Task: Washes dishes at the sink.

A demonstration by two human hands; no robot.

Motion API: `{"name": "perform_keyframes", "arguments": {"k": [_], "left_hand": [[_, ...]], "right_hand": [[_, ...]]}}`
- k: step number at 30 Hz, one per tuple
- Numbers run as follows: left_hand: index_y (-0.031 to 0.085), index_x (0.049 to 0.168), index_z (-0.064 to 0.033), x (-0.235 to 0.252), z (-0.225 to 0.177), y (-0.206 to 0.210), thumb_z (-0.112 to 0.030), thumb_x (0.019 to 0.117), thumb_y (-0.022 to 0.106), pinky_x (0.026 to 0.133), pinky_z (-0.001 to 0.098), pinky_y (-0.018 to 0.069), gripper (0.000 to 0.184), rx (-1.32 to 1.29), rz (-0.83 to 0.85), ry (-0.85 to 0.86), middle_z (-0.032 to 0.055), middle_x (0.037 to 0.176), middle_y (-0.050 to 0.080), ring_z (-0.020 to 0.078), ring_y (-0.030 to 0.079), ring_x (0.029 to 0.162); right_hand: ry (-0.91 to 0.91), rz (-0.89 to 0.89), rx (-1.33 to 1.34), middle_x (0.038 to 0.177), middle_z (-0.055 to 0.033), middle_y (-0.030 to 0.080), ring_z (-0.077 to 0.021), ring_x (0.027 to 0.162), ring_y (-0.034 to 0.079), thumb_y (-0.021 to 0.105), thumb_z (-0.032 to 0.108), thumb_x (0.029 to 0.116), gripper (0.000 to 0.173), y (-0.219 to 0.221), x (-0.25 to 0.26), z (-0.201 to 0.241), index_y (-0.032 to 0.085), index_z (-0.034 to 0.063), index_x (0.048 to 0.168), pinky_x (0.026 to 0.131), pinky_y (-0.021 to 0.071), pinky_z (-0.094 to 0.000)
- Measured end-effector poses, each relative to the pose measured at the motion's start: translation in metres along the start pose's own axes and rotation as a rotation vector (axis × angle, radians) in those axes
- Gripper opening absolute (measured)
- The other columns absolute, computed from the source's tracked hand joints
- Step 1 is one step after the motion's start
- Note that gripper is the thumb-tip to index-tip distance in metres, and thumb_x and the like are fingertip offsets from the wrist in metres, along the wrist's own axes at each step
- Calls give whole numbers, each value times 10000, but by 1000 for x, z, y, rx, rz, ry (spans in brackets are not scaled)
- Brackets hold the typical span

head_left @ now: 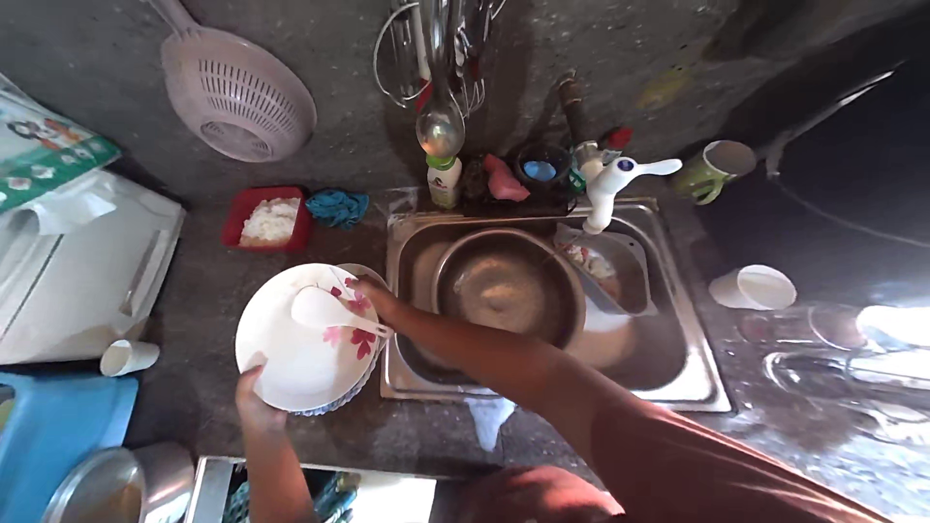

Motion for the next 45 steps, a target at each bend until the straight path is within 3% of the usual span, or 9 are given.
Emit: {"name": "perform_keyframes", "arguments": {"k": [2,6,11,16,25,33,38,42,45], "left_hand": [[532,1189,-131,-8,-2,3,-166,983,353,738,267,616,275,13,-30,4,-59,949,702,41,707,857],[526,1175,-146,-18,-9,10,-152,988,318,754,265,619,280,-19,23,42,-68,946,712,40,713,867],[532,1163,-149,-19,-11,18,-154,991,318,754,266,618,274,-26,42,61,-69,935,711,36,711,869],[513,1192,-140,-17,-4,19,-149,992,327,748,261,616,273,-11,20,32,-70,945,699,32,706,864],[543,1131,-144,-22,-4,6,-142,956,338,748,266,619,270,-71,18,74,-58,928,715,44,715,863],[551,1076,-160,-46,-25,19,-101,954,313,766,236,608,274,-92,25,190,-97,895,713,11,706,864],[531,1150,-117,-84,-33,71,-110,951,377,752,236,608,251,16,-4,90,-92,900,685,2,693,841],[389,1468,-28,-92,8,140,-118,981,413,862,301,571,496,158,240,-133,83,1207,614,87,645,1011],[395,1496,-53,-89,67,194,-135,1002,452,879,394,568,504,198,438,-355,170,1293,594,195,641,1075]], "right_hand": [[12,2,25,1381,-252,561,-274,1233,565,456,273,1094,451,-2,-10,5,521,-46,1406,1057,455,-412],[11,-14,64,1249,-214,619,-208,1069,603,469,249,1091,411,-5,-12,14,538,-38,1376,942,498,-354],[-16,7,95,1314,-195,601,-209,1133,601,457,287,1091,434,-14,-15,7,520,10,1419,979,500,-373],[-20,-13,107,1353,-229,572,-223,1193,575,423,231,1100,423,-17,-25,8,505,-57,1399,1026,476,-369],[-42,-19,26,1364,-250,569,-275,1220,569,468,238,1086,426,-5,-32,8,517,-38,1407,1046,463,-417],[-157,-43,78,1126,-159,643,-165,952,623,515,236,1056,391,-8,-52,24,541,-4,1363,860,530,-348],[-108,-180,80,1251,-143,643,-156,1055,633,481,247,1073,432,-57,-107,47,501,47,1456,927,526,-343],[-32,-475,136,1119,-79,658,-98,948,639,411,258,1106,379,-137,-156,37,512,57,1411,838,545,-284],[-100,-658,43,1248,-138,626,-110,1063,616,390,224,1105,422,-204,-184,10,474,-25,1435,923,526,-287]]}}
Point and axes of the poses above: each hand's wrist, its own x-axis towards the middle knuckle, its own y-axis out of the palm, z = x × y, the point moved 1 cm from there along x, towards the middle knuckle
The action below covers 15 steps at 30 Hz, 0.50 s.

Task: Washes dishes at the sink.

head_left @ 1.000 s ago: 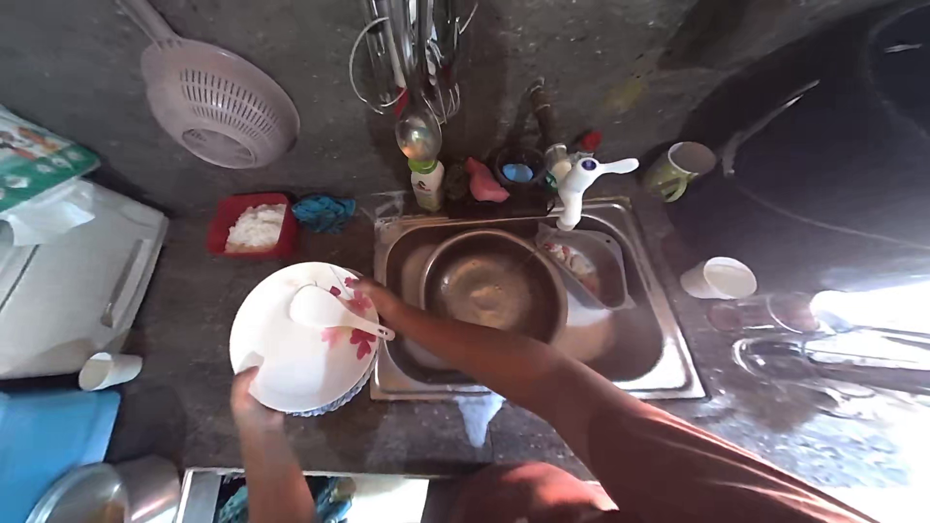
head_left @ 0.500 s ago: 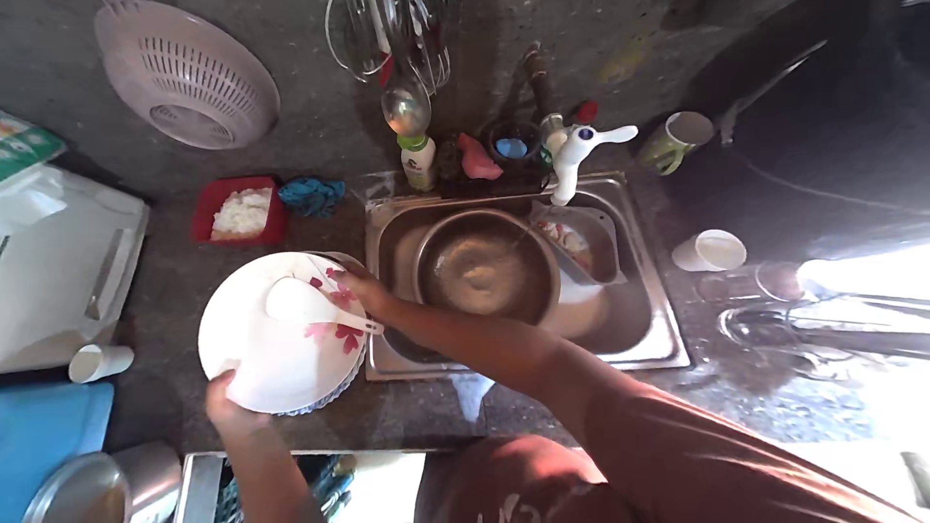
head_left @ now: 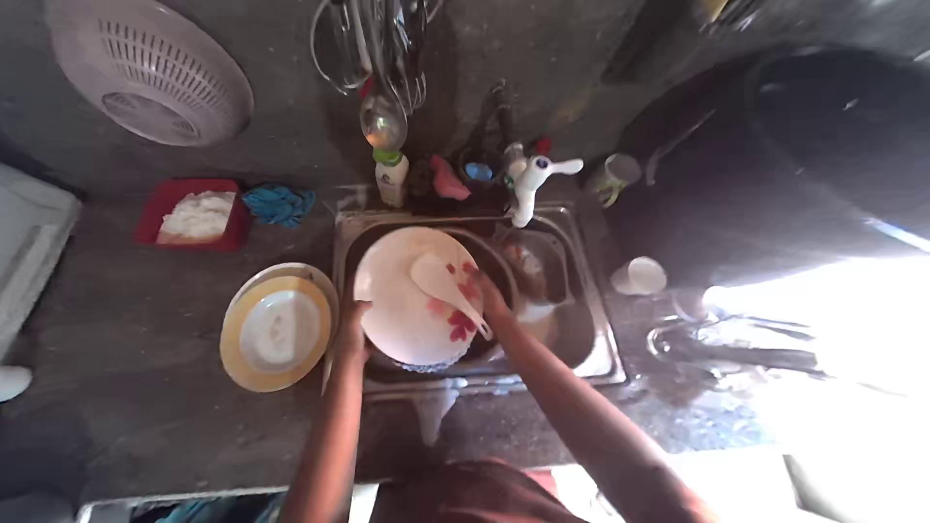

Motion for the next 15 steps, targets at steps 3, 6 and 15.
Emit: {"name": "perform_keyframes", "arguments": {"k": [3,6,15], "left_hand": [[430,1499,-53,29,32,40,-110,1013,480,934,442,537,491,-4,115,-109,205,1346,572,252,610,1142],[361,1561,-104,61,60,52,-157,1041,474,986,486,531,534,41,233,-167,211,1429,539,291,596,1229],[458,1467,56,102,80,66,-393,1049,571,1170,491,403,624,759,-26,121,280,1452,532,362,517,1380]], "right_hand": [[-3,-139,-105,1394,-188,564,-151,1201,571,423,194,1093,458,-41,3,-9,430,-51,1480,1026,471,-306],[46,-120,-202,1401,-206,561,-215,1202,596,564,150,1026,578,-66,11,-29,354,13,1547,1009,512,-376],[101,-98,-476,1476,-273,491,-330,1307,554,676,134,977,733,-59,49,-47,280,-4,1579,1075,486,-457]]}}
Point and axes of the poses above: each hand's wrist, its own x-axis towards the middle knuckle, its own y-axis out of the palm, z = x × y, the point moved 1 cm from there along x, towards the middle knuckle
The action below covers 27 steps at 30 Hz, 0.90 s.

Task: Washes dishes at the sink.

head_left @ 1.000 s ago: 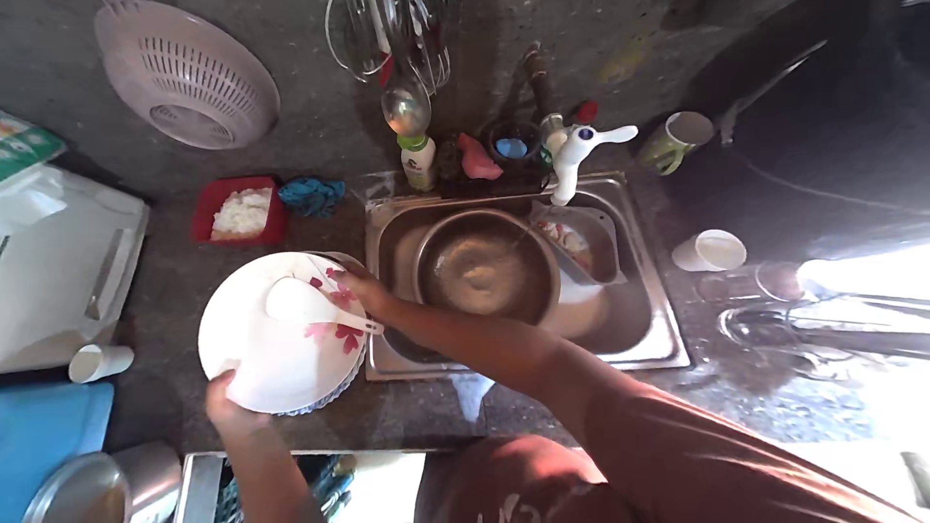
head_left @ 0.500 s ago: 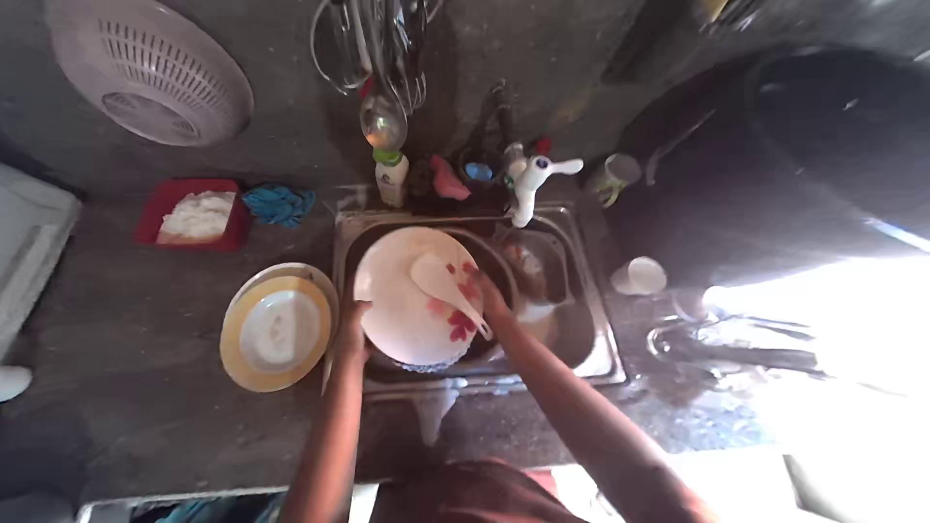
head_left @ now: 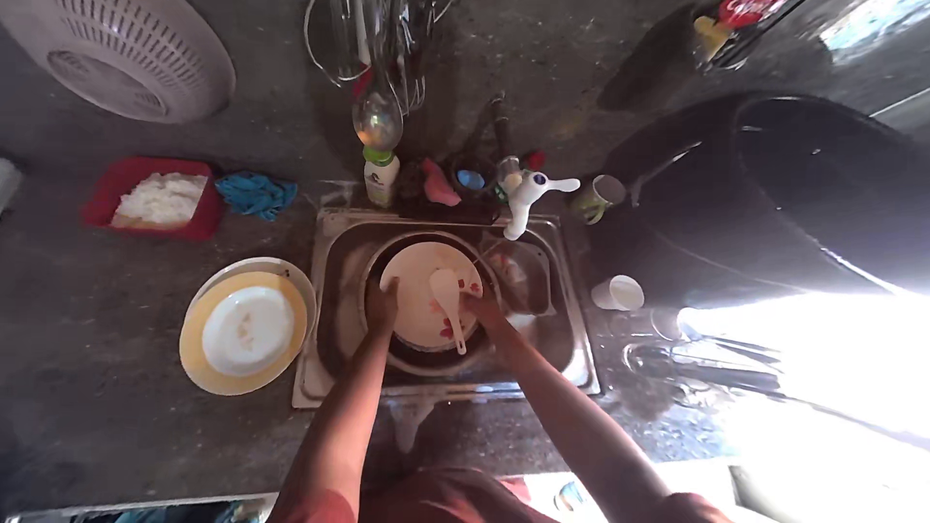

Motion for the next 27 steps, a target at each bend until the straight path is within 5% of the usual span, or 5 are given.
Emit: {"name": "perform_keyframes", "arguments": {"k": [4,8,12,20,27], "left_hand": [[407,1509,9,-2,4,17,-424,1084,471,1111,511,460,610,198,-55,-43,256,1401,582,363,590,1302],[424,1497,32,8,6,28,-485,1100,348,1092,534,470,656,292,74,-69,265,1397,584,376,597,1293],[538,1422,38,8,5,27,-536,1103,238,1114,567,433,722,374,273,-96,277,1396,587,400,565,1328],[102,1606,76,-2,15,35,-235,1096,361,1266,498,191,652,469,120,129,292,1677,129,392,192,1563],[428,1476,69,-18,-32,-38,-431,1056,538,1098,564,446,663,543,263,-118,284,1410,565,408,568,1316]], "right_hand": [[-86,-185,-254,1503,-255,485,-335,1400,484,647,328,1003,659,6,-4,-8,418,-26,1509,1170,398,-471],[-392,-282,-269,1631,-264,292,-387,1507,318,558,150,1009,518,6,-26,5,478,-47,1481,1225,311,-489],[-335,-297,-522,1565,-263,398,-429,1457,372,564,179,999,525,12,-51,38,493,29,1497,1195,311,-559],[-229,-217,-948,1664,-282,193,-448,1561,123,479,377,1032,756,15,-17,6,215,-42,1603,1273,101,-548],[-297,-138,-1117,1689,-254,119,-483,1558,72,308,511,1041,789,26,3,-14,172,-2,1624,1261,23,-600]]}}
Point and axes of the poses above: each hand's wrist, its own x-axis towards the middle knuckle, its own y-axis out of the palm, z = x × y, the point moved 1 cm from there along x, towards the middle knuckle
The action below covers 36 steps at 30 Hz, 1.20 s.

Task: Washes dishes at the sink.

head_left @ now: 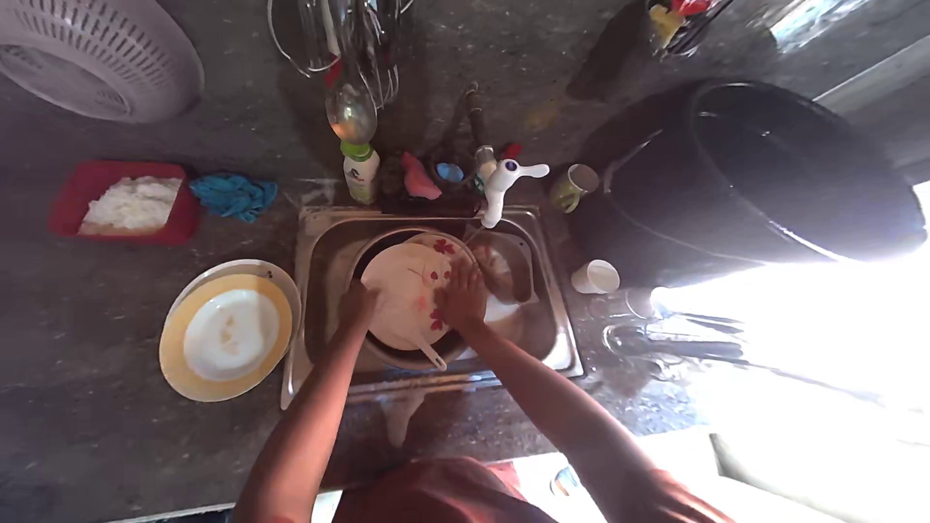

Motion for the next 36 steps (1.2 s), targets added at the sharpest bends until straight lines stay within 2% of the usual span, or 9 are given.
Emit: {"name": "perform_keyframes", "arguments": {"k": [3,7,9,14,20,23,27,31,36], "left_hand": [[521,1410,62,-4,6,-14,-514,1029,554,1087,582,442,691,81,68,-5,276,1385,585,408,564,1315],[346,1557,-12,-6,5,-1,-308,1083,507,1077,532,476,581,3,-156,88,281,1482,487,417,575,1297],[273,1600,-16,-2,14,10,-208,1065,528,1177,506,379,622,-37,-260,203,293,1595,331,433,419,1439],[216,1636,-61,11,30,56,-383,1066,477,1283,533,51,705,191,-229,376,328,1674,-10,460,6,1572],[243,1620,-23,19,-1,86,-365,1085,422,1280,512,145,659,-11,-163,400,217,1693,179,386,142,1576],[503,1473,8,24,-7,79,-277,1091,423,1211,555,286,484,-42,-190,189,295,1567,388,460,340,1473],[431,1519,15,37,-2,78,-110,1078,386,1207,484,338,461,-97,-228,77,280,1539,433,389,417,1451],[410,1528,28,34,9,69,-301,1108,411,1225,463,318,533,-385,-327,143,252,1539,463,344,431,1459],[504,1420,71,-2,1,7,-161,1088,476,1137,521,407,406,-485,-199,123,301,1414,546,400,529,1346]], "right_hand": [[-19,-26,107,1665,-260,220,-506,1549,80,370,492,1043,740,10,0,1,268,35,1615,1259,36,-622],[120,-178,220,1516,-278,471,-476,1495,297,474,544,1025,709,12,13,8,523,-24,1446,1239,201,-577],[133,-232,257,1478,-274,511,-475,1472,339,514,517,1015,668,14,18,13,570,-27,1399,1227,224,-586],[147,-116,469,1323,-233,629,-386,1341,516,578,321,1030,406,-10,14,3,691,-32,1197,1167,360,-514],[82,-194,588,1286,-249,643,-356,1174,645,502,180,1066,358,-105,-30,-5,602,-45,1326,1035,506,-491],[151,-118,482,1139,-223,702,-372,1038,701,446,230,1099,351,-122,-38,9,567,8,1342,927,544,-533],[258,-35,527,1254,-223,664,-348,1066,698,436,232,1099,472,-73,-26,6,389,6,1511,944,553,-491],[413,5,598,1222,-226,676,-353,1092,689,458,262,1097,454,-43,-23,16,448,6,1471,952,544,-494],[456,7,987,1267,-268,628,-350,1144,640,453,224,1102,397,-16,-11,11,543,-59,1366,992,514,-486]]}}
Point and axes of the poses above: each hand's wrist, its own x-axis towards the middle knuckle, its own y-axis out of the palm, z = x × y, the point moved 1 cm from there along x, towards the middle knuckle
